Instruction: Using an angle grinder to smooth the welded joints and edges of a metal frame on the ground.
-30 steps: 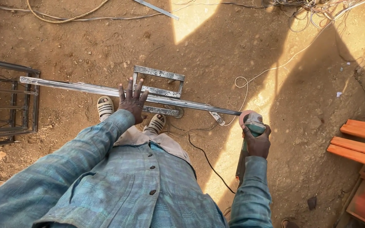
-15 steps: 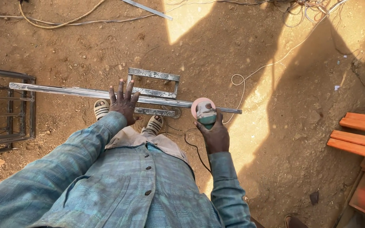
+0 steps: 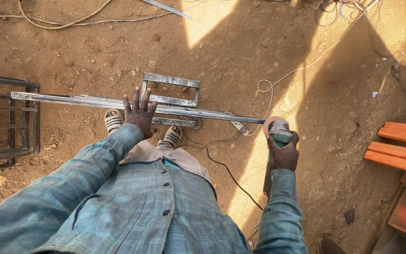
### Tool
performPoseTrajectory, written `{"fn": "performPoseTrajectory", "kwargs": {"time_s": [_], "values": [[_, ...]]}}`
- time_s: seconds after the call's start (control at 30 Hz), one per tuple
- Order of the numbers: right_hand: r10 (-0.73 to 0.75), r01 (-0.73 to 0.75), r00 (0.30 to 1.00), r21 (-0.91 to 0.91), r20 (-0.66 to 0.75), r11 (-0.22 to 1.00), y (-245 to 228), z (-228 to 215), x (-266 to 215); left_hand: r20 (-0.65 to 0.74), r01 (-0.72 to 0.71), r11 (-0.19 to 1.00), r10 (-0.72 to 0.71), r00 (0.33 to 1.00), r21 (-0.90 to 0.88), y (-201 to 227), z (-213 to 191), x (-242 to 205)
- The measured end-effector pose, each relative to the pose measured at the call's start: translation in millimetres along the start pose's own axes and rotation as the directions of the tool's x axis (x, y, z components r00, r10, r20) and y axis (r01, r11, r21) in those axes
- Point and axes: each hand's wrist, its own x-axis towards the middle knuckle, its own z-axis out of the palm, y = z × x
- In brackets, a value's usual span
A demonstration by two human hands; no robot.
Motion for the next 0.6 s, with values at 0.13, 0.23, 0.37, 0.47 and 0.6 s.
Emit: {"fn": "performPoseTrajectory", "kwargs": {"time_s": [0.13,0.23,0.37,0.47,0.6], "values": [[-0.007,0.008,1.0,0.016,-0.016,1.0,-0.5,6.4,-7.6,-0.001,0.001,1.0,-0.001,1.0,0.011,2.8,-2.4,0.0],[-0.028,0.029,0.999,-0.02,0.033,0.999,-16.2,20.2,-26.4,0.004,-0.002,1.0,0.002,1.0,-0.005,2.5,-4.2,-1.5],[-0.147,0.137,0.982,0.091,0.12,0.986,-80.8,17.6,-89.9,-0.002,-0.002,1.0,0.002,1.0,-0.006,0.0,1.3,2.7],[-0.243,0.224,0.957,0.134,0.156,0.965,-104.5,22.3,-113.2,-0.021,0.003,1.0,-0.003,1.0,0.003,-3.9,10.0,8.3],[-0.323,0.3,0.928,0.143,0.186,0.943,-119.5,23.0,-127.3,-0.053,-0.005,1.0,0.005,0.999,-0.001,-7.5,7.9,7.5]]}}
